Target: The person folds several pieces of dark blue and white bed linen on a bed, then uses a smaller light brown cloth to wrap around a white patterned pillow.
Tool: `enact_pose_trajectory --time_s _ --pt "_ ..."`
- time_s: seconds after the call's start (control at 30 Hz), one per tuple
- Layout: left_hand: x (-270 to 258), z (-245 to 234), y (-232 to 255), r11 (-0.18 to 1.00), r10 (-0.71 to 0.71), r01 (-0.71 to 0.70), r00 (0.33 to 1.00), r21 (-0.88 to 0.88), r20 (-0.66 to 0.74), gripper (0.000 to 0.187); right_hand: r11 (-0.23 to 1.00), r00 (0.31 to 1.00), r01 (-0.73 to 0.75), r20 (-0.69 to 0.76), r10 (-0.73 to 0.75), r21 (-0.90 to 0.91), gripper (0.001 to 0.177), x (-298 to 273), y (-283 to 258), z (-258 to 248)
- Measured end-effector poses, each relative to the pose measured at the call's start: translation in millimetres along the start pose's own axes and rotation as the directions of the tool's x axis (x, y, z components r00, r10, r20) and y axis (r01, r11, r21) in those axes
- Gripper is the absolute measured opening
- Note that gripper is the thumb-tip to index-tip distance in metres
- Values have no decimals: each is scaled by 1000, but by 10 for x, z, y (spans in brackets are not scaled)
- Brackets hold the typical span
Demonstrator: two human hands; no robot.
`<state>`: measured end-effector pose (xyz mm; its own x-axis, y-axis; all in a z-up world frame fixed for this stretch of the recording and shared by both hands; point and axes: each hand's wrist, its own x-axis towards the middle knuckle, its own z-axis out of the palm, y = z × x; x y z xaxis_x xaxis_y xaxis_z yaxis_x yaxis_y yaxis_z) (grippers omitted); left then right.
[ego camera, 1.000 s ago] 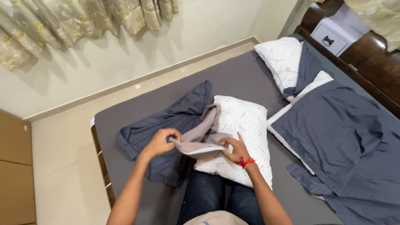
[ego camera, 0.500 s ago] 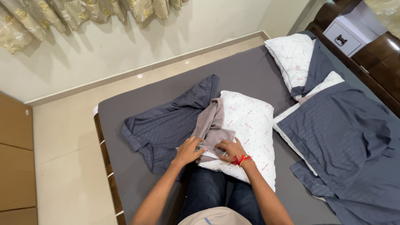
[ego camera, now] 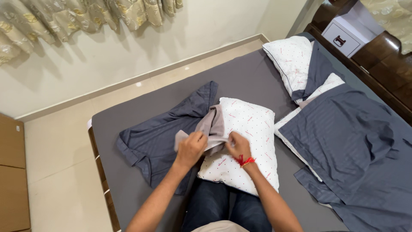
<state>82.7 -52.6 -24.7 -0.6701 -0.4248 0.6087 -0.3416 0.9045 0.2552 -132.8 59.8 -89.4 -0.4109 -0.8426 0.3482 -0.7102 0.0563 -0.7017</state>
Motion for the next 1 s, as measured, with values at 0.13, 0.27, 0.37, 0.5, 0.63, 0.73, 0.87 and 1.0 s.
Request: enact_pose_trajectory --time_s 0.13,0.27,0.37,0.5,0.63,0.73,0.87,1.0 --pt "476 -226 -161 980 -85 86 996 177 -16 18 980 991 -59 -128 35 -189 20 288 45 -522" --pt "766 -262 -338 989 -140 144 985 35 -98 41 894 943 -331 -72 325 -303 25 474 323 -850" --pt "886 168 -511 825 -561 526 804 205 196 37 869 938 -322 -5 346 -377 27 522 602 -865" --pt "1154 986 -937 32 -676 872 379 -488 632 26 577 592 -802 317 741 151 29 980 1041 -819" --pt "1755 1855 -1441 -399 -588 745 239 -534 773 15 370 579 -795 422 698 480 21 1503 1717 -992" --pt "2503 2336 -1764 -176 -715 618 454 -766 531 20 673 734 -678 304 607 295 20 1975 2415 -1295" --pt "3664 2055 -1738 135 -646 553 678 -822 350 14 951 925 -243 -342 167 -193 17 2631 2244 -2138" --pt "4232 1008 -1129 678 -389 147 903 -720 -183 43 809 761 40 -506 -405 -586 19 2604 1097 -2968"
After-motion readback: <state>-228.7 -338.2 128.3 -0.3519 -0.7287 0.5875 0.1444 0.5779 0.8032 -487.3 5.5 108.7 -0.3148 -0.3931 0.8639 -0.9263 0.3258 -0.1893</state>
